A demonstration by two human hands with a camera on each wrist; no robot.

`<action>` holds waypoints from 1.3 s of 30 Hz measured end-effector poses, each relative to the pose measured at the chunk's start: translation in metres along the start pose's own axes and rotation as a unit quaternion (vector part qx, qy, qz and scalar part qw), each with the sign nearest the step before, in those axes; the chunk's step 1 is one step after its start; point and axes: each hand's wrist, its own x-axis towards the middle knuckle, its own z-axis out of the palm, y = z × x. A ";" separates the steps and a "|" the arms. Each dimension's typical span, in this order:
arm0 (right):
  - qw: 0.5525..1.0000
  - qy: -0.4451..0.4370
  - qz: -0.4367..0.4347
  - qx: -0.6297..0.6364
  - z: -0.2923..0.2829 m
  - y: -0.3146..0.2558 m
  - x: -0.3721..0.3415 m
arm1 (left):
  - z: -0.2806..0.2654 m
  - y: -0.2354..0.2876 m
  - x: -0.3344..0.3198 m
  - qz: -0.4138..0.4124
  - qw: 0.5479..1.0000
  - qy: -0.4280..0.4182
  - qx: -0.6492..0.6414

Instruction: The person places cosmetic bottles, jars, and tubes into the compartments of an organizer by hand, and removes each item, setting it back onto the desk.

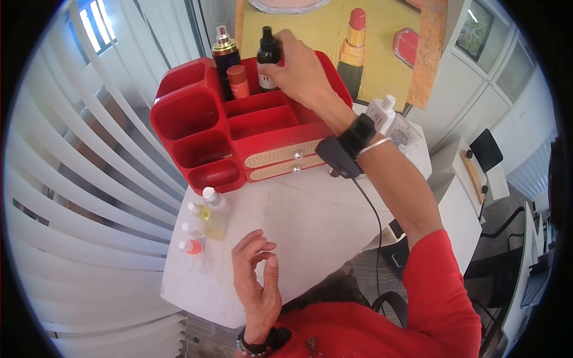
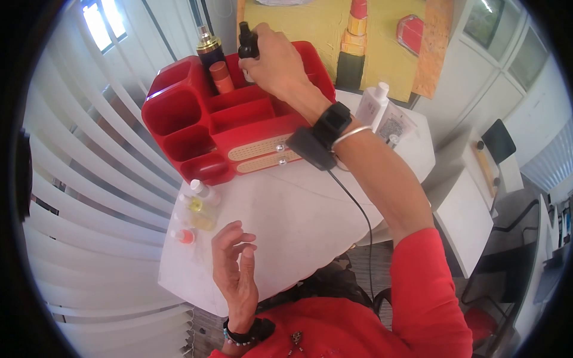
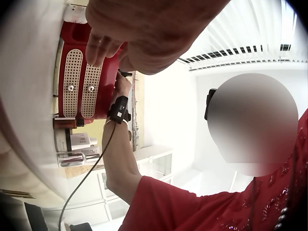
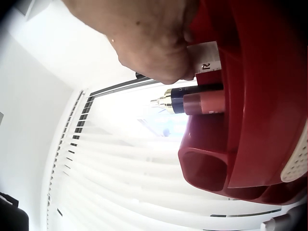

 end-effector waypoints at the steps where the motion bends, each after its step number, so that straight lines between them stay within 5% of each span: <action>1: 1.000 0.000 0.000 0.000 -0.006 -0.002 -0.002 | 0.000 0.000 0.000 0.000 1.000 0.000 0.000; 4: 0.996 0.083 -0.025 0.016 -0.041 -0.028 -0.014 | 0.002 0.001 0.001 0.004 1.000 -0.009 0.006; 7: 0.974 0.123 0.025 0.188 -0.087 -0.068 -0.048 | 0.007 0.003 0.002 -0.005 1.000 -0.012 0.000; 9: 0.973 0.150 -0.078 0.154 -0.100 -0.066 -0.073 | 0.009 0.002 0.002 -0.001 1.000 -0.024 0.005; 13: 0.957 -0.002 0.010 0.289 -0.129 -0.094 -0.145 | 0.021 0.007 -0.001 -0.007 1.000 -0.019 -0.017; 18: 0.887 -0.165 0.166 0.398 -0.130 -0.109 -0.213 | 0.030 0.010 -0.010 0.114 0.992 0.017 0.049; 27: 0.873 -0.177 0.205 0.406 -0.125 -0.096 -0.243 | 0.033 0.004 -0.028 -0.019 0.999 -0.025 -0.010; 32: 0.841 -0.211 0.234 0.440 -0.135 -0.078 -0.249 | 0.031 0.012 -0.026 -0.091 0.984 -0.132 -0.079; 39: 0.857 -0.139 0.230 0.440 -0.137 -0.053 -0.268 | 0.051 0.020 -0.021 -0.090 0.983 -0.160 -0.018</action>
